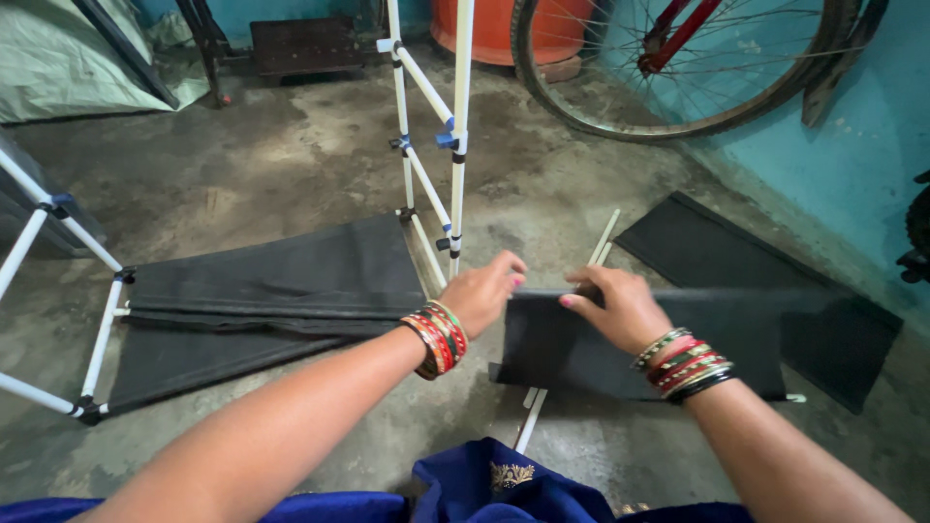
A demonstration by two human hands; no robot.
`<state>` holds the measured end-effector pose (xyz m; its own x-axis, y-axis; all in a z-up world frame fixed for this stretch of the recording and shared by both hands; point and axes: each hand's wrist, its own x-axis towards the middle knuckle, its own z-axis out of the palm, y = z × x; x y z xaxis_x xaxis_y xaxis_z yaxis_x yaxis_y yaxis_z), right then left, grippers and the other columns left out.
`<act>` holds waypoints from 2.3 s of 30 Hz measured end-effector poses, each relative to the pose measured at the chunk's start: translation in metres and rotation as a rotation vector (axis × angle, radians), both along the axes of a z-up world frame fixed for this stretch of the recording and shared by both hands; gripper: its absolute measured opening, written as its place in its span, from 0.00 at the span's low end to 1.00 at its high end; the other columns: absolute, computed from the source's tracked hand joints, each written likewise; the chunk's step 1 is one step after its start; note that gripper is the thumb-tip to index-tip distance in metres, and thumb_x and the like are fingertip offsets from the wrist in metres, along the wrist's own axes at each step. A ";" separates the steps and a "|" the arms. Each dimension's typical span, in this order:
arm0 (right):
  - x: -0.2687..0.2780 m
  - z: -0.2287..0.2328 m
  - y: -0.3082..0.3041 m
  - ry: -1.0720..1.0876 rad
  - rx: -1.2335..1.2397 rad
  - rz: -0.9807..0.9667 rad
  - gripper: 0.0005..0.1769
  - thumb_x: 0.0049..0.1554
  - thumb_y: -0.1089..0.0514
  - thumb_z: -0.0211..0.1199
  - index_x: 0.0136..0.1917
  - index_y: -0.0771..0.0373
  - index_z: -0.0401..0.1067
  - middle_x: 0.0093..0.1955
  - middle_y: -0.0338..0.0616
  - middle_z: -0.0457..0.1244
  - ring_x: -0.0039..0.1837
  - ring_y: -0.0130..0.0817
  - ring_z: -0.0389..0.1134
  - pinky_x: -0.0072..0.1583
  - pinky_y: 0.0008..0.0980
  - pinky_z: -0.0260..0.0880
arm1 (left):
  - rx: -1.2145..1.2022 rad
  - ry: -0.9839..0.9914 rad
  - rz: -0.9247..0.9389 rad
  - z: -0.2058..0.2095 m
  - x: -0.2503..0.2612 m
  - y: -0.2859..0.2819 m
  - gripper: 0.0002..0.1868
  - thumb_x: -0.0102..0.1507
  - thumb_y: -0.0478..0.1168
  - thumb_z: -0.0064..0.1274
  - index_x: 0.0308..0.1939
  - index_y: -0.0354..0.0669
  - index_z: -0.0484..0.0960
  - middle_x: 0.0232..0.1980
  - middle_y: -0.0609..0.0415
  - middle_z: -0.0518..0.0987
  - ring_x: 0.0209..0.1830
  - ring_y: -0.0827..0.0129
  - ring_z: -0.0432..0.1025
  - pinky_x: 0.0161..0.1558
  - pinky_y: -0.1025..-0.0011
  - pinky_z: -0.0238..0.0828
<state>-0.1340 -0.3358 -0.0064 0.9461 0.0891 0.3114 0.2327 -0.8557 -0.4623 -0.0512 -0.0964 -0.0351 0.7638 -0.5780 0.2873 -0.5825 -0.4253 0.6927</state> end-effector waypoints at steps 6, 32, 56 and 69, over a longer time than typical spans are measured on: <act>-0.003 -0.011 -0.033 0.028 -0.226 -0.059 0.16 0.53 0.46 0.67 0.50 0.57 0.79 0.51 0.44 0.71 0.58 0.46 0.69 0.62 0.46 0.63 | -0.041 -0.037 -0.018 0.008 -0.003 -0.004 0.17 0.70 0.52 0.43 0.56 0.49 0.72 0.39 0.43 0.84 0.43 0.41 0.77 0.41 0.49 0.71; 0.013 -0.158 -0.078 0.718 -0.488 -0.044 0.24 0.48 0.50 0.74 0.58 0.47 0.75 0.55 0.40 0.71 0.60 0.43 0.71 0.62 0.42 0.70 | 0.473 -0.089 -0.248 -0.177 -0.007 -0.044 0.13 0.64 0.42 0.54 0.52 0.45 0.79 0.49 0.46 0.81 0.54 0.45 0.72 0.53 0.49 0.69; 0.024 -0.163 -0.102 0.236 -0.589 -0.065 0.09 0.52 0.52 0.65 0.46 0.55 0.74 0.48 0.43 0.68 0.59 0.46 0.67 0.60 0.45 0.68 | 0.521 -0.418 0.015 -0.153 0.021 -0.033 0.19 0.55 0.35 0.56 0.52 0.43 0.76 0.45 0.48 0.78 0.48 0.53 0.73 0.47 0.55 0.69; -0.024 -0.002 0.079 0.018 -0.504 -0.027 0.19 0.47 0.43 0.68 0.49 0.53 0.74 0.47 0.40 0.67 0.57 0.40 0.68 0.56 0.41 0.69 | 0.412 -0.641 -0.060 -0.001 -0.014 0.092 0.03 0.62 0.35 0.48 0.38 0.44 0.76 0.39 0.48 0.78 0.42 0.52 0.76 0.40 0.55 0.72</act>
<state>-0.1579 -0.2572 -0.0088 0.9550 0.1994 0.2197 0.2031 -0.9791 0.0057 -0.0649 -0.0046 -0.0361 0.4837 -0.7699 0.4162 -0.8476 -0.5306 0.0034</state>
